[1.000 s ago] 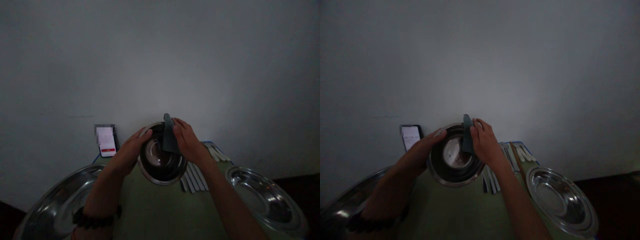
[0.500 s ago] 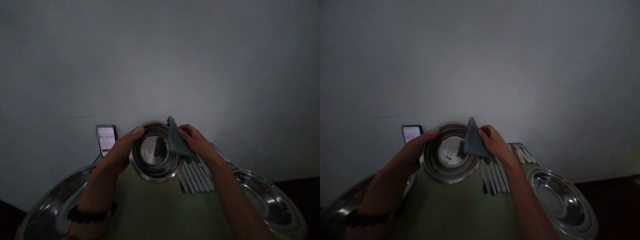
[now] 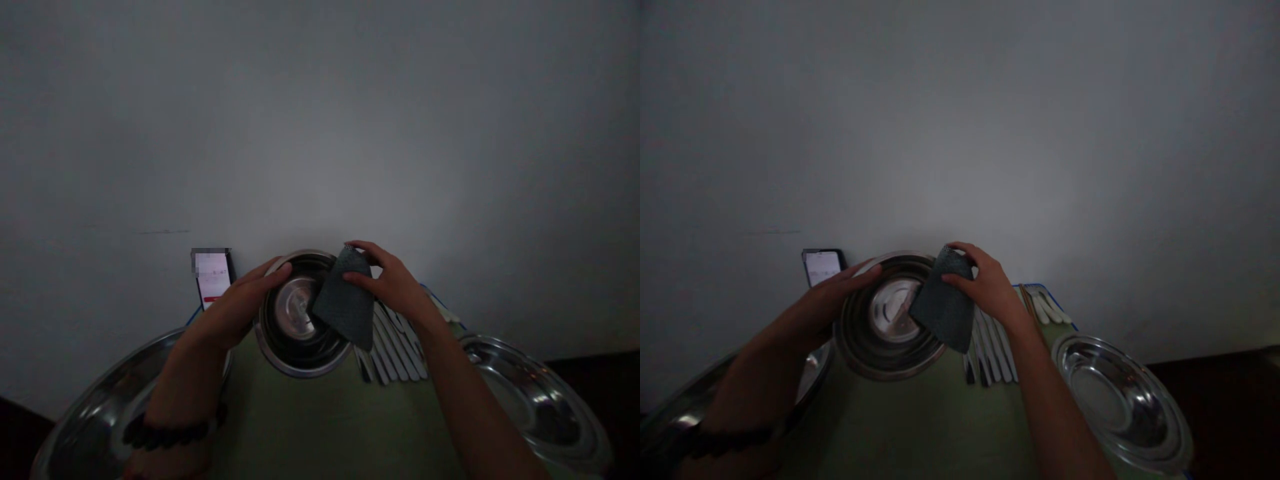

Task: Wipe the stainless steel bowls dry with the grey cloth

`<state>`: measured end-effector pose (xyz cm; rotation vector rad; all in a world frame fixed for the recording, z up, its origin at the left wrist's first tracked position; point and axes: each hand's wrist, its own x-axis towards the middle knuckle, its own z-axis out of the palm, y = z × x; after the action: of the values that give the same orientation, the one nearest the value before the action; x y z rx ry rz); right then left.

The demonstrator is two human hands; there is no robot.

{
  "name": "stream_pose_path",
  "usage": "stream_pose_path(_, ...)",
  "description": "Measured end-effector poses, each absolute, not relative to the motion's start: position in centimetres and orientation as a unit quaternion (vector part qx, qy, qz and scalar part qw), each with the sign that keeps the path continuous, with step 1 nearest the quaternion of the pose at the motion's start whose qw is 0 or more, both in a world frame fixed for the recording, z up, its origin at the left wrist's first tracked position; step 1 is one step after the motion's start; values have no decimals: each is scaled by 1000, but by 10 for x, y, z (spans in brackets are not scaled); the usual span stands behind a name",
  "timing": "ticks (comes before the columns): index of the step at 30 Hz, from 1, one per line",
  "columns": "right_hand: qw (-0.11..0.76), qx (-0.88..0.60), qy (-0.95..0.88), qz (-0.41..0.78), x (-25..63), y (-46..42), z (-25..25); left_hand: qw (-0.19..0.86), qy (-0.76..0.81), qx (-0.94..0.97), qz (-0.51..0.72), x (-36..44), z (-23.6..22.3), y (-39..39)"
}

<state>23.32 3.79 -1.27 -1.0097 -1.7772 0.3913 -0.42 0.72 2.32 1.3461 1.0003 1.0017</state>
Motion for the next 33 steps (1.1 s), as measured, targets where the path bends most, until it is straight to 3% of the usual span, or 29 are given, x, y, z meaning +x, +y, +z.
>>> stream_pose_path(4, 518, -407, -739, 140, 233, 35, -10, 570, 419, 563, 427, -3, 23, 10)
stream_pose_path(10, 471, -384, -786, 114, 235, 32, -6, 538, 448, 571, 429, -3, 20, 12)
stream_pose_path(17, 508, -363, -778, 63, 236, 24, 4, 536, 438, 586, 423, -7, 17, 15)
stream_pose_path(25, 457, -381, -803, 30, 244, 32, -4, 556, 431, 581, 409, -4, 16, 14)
stream_pose_path(29, 522, -395, -755, -31, 244, 29, 0, 554, 435, 585, 402, -8, 15, 15)
stream_pose_path(33, 574, -451, -684, -12, 241, 22, 5, 546, 448, 581, 404, -11, 14, 16)
